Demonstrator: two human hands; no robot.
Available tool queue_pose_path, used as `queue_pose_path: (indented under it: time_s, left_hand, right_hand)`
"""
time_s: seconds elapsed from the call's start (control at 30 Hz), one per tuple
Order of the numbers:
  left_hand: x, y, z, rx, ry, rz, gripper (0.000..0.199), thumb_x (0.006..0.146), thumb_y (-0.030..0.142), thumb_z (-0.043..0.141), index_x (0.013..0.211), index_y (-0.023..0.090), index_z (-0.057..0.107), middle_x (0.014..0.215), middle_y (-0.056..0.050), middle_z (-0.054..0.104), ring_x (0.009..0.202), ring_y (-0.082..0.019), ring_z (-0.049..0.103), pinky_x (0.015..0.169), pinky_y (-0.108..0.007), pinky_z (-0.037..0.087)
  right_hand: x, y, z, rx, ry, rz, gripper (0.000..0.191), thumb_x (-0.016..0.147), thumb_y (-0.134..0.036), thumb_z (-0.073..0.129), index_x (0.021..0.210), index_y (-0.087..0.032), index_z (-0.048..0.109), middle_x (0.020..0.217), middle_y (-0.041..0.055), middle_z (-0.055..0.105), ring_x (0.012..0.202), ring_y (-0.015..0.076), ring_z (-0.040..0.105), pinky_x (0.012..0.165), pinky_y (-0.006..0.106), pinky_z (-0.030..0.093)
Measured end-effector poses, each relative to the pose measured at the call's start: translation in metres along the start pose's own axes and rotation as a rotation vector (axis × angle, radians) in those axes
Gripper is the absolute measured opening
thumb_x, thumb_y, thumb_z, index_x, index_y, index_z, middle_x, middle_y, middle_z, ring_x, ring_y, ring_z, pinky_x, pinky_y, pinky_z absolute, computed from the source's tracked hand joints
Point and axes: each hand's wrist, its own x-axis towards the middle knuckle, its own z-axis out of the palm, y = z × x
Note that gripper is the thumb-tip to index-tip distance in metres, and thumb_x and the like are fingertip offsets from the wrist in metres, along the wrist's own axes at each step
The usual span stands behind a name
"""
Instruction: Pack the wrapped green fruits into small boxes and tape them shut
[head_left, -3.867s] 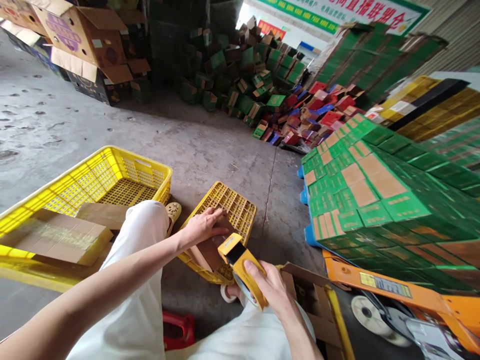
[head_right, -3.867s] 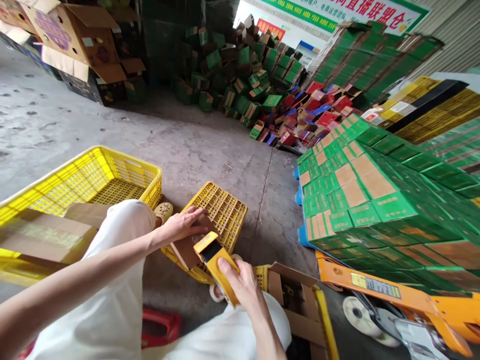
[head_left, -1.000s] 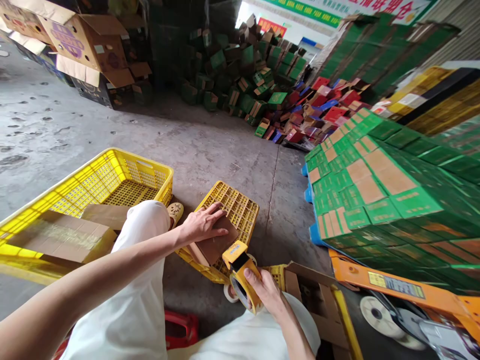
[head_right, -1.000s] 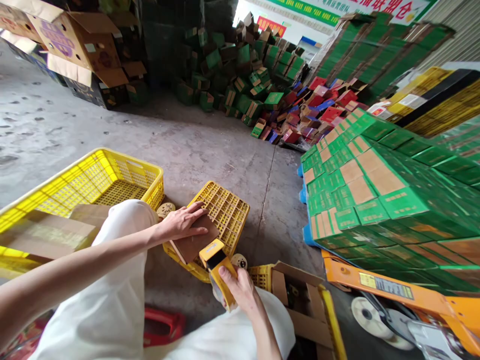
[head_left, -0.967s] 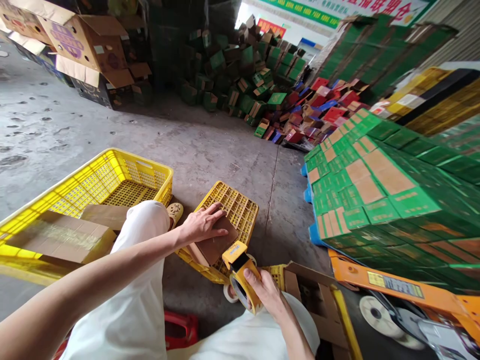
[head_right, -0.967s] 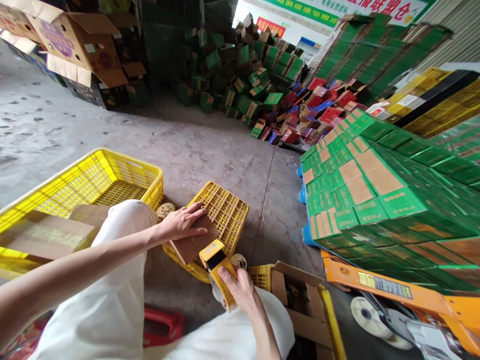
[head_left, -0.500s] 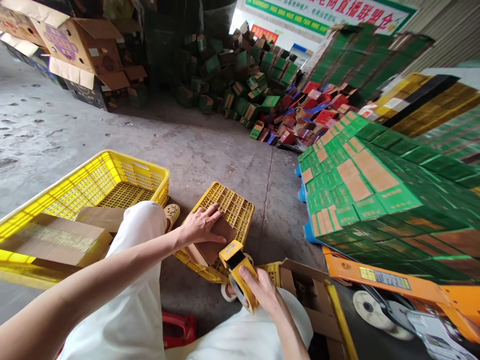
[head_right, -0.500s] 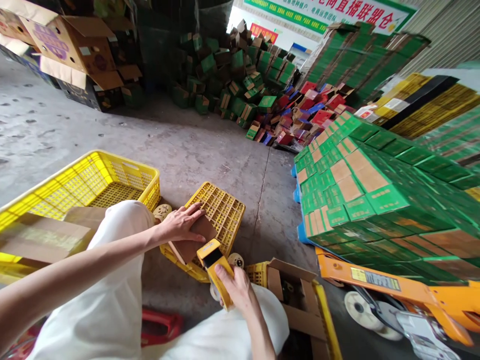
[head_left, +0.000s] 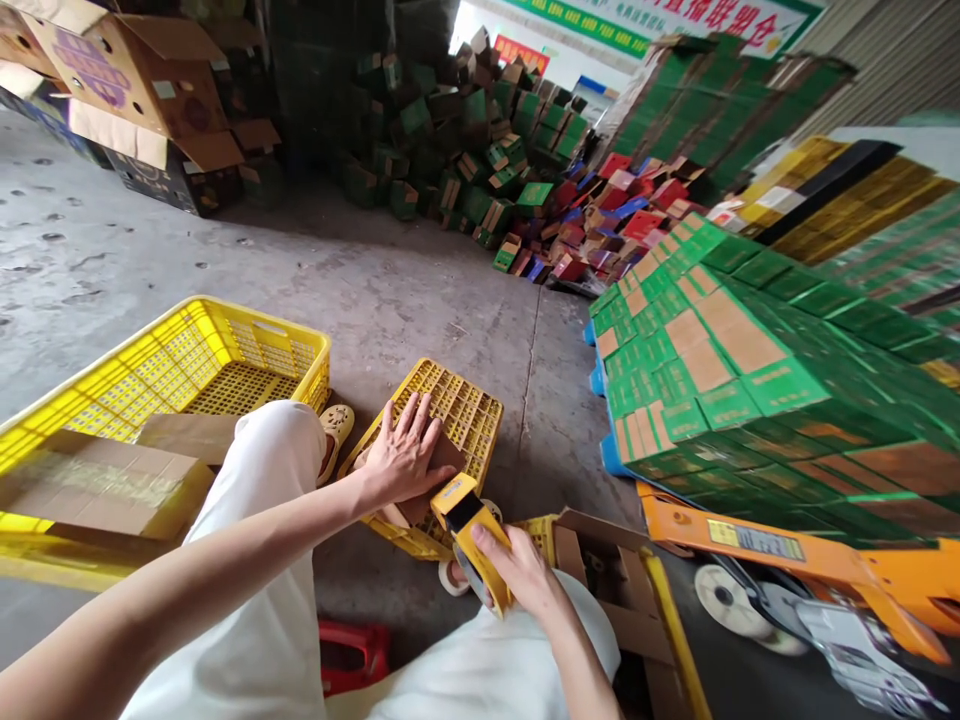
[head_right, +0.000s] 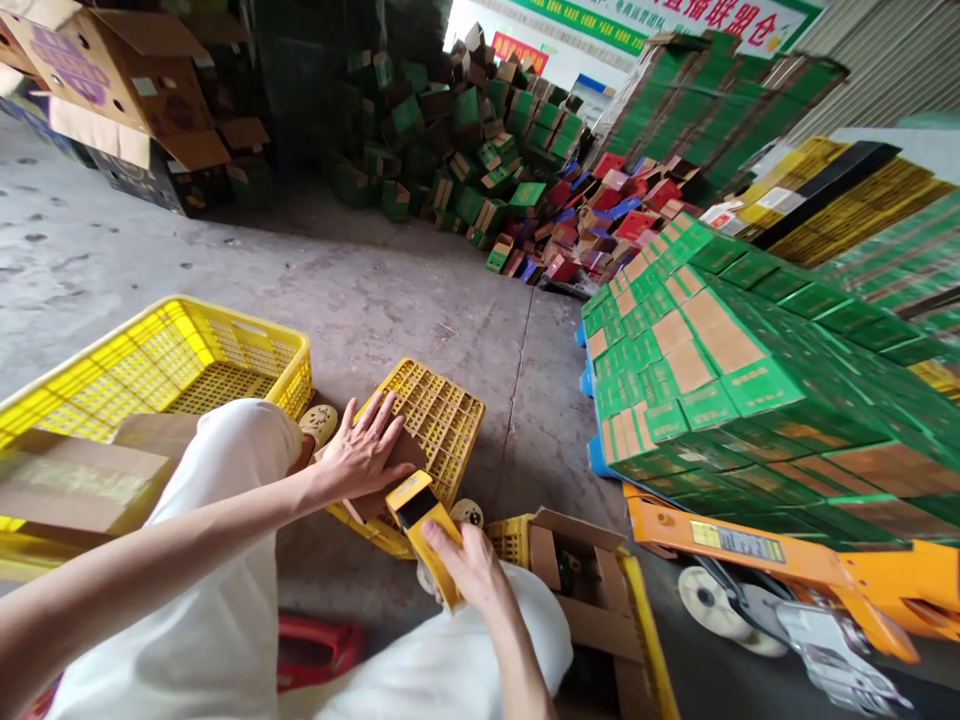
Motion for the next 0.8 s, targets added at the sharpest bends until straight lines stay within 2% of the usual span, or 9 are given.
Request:
queue_pose_path:
  time_s: [0.2,0.37,0.53,0.8]
  left_hand:
    - [0.007,-0.019,0.002,-0.03,-0.053,-0.03,0.087,0.101,0.077,0.053,0.166,0.02,0.048,0.182,-0.021,0.025,0.169,-0.046,0.021,0.13,-0.078,0.02]
    - [0.011,-0.02,0.0,-0.046,-0.076,-0.035,0.09,0.1,0.079,0.053,0.167,0.019,0.046,0.183,-0.021,0.024,0.168,-0.047,0.021,0.127,-0.083,0.021]
    - [0.011,-0.016,-0.002,-0.046,-0.085,-0.049,0.087,0.1,0.078,0.054,0.167,0.022,0.047,0.184,-0.02,0.022,0.169,-0.046,0.02,0.126,-0.084,0.024]
    - [0.009,-0.014,-0.005,-0.048,-0.079,-0.046,0.089,0.1,0.077,0.056,0.169,0.023,0.045,0.185,-0.018,0.018,0.169,-0.046,0.019,0.126,-0.083,0.026]
  right_hand:
    - [0.02,0.011,0.0,0.063,-0.072,-0.035,0.056,0.091,-0.078,0.067,0.098,-0.022,0.068,0.065,0.003,0.068,0.049,0.0204,0.066,0.048,0.032,0.054]
    - [0.025,0.023,-0.002,0.148,-0.126,-0.041,0.061,0.093,-0.083,0.061,0.101,-0.023,0.067,0.066,0.0016,0.067,0.05,0.0195,0.066,0.05,0.031,0.055]
    - [0.025,0.029,-0.003,0.104,-0.108,-0.052,0.063,0.092,-0.083,0.063,0.107,-0.021,0.067,0.074,0.0043,0.072,0.052,0.0201,0.068,0.05,0.032,0.056]
    - [0.019,0.034,0.005,0.092,-0.034,-0.053,0.054,0.093,-0.078,0.062,0.103,-0.025,0.067,0.075,0.003,0.071,0.052,0.0196,0.067,0.051,0.032,0.056]
